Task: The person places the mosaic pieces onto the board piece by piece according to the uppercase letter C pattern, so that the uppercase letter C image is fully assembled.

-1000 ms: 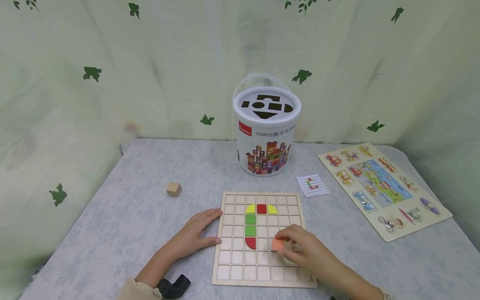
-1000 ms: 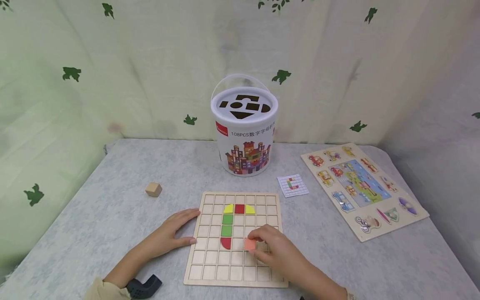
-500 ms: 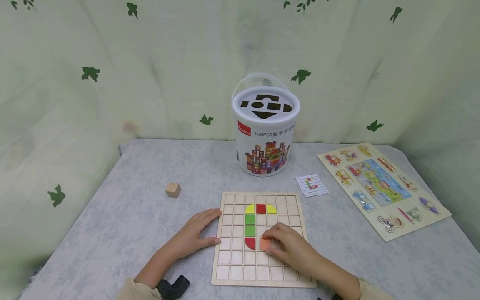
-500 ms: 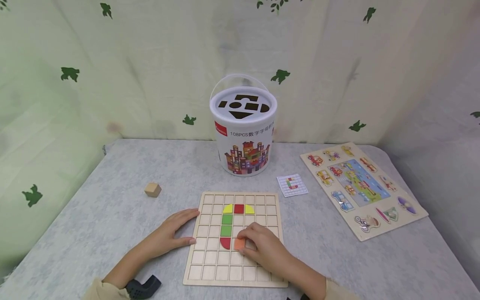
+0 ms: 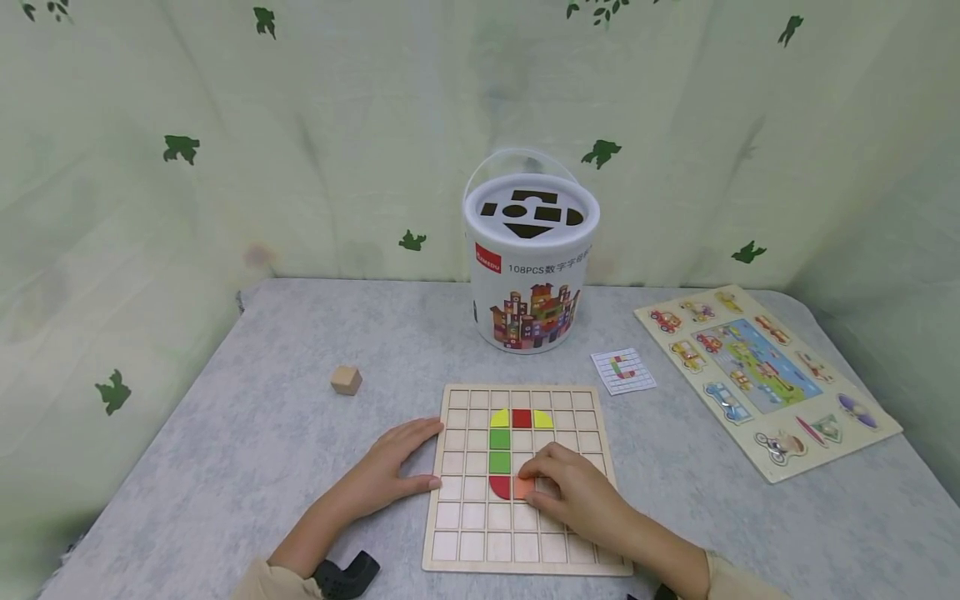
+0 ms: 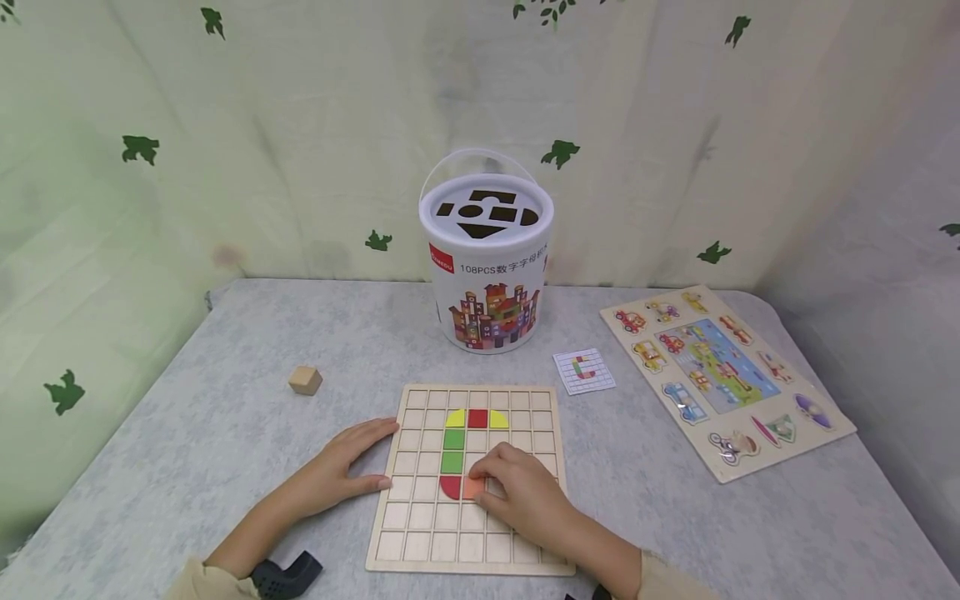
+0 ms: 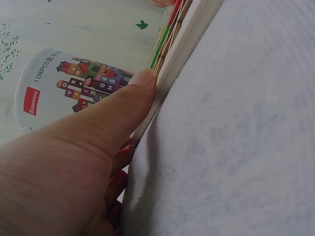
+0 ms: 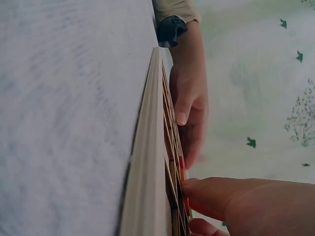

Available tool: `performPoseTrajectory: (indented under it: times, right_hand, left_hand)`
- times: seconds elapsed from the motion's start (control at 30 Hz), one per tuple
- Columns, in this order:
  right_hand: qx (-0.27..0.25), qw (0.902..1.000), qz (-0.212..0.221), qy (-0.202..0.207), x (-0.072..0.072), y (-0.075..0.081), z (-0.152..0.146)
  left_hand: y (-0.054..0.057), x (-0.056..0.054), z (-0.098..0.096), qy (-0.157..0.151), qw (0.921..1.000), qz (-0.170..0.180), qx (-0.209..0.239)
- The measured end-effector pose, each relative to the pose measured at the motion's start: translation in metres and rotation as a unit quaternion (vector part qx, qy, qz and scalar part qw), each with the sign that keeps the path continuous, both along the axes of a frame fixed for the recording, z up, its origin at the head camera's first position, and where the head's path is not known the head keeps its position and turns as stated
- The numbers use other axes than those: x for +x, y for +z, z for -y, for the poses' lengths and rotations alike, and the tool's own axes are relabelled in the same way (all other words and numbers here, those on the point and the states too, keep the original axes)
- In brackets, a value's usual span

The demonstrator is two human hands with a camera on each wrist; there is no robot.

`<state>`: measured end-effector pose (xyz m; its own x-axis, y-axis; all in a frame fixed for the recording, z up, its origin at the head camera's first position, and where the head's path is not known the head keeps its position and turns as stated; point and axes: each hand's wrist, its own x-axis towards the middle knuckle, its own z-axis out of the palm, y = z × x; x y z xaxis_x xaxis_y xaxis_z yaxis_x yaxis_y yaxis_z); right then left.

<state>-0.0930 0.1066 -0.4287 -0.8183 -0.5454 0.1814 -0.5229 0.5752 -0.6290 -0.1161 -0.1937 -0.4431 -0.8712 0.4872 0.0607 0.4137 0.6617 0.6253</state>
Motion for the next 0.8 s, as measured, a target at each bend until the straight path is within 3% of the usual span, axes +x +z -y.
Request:
performPoseTrajectory:
  times: [0.2, 0.43, 0.5, 0.63, 0.8]
  right_hand:
    - [0.017, 0.9998, 0.003, -0.011, 0.0, 0.002, 0.0]
    - [-0.01, 0.9932, 0.116, 0.0, 0.001, 0.016, -0.012]
    - [-0.017, 0.9919, 0.126, 0.0, 0.002, 0.023, -0.019]
    - [-0.024, 0.9921, 0.123, -0.007, 0.009, 0.035, -0.039]
    - [-0.015, 0.9968, 0.075, -0.021, 0.021, 0.039, -0.068]
  left_hand:
    - [0.001, 0.0, 0.0, -0.002, 1.0, -0.001, -0.002]
    - [-0.002, 0.0, 0.0, -0.001, 1.0, 0.0, 0.0]
    - [-0.001, 0.0, 0.0, -0.001, 1.0, -0.001, -0.001]
    - [0.0, 0.0, 0.0, -0.004, 1.0, -0.003, -0.001]
    - [0.001, 0.0, 0.0, -0.003, 1.0, -0.003, -0.004]
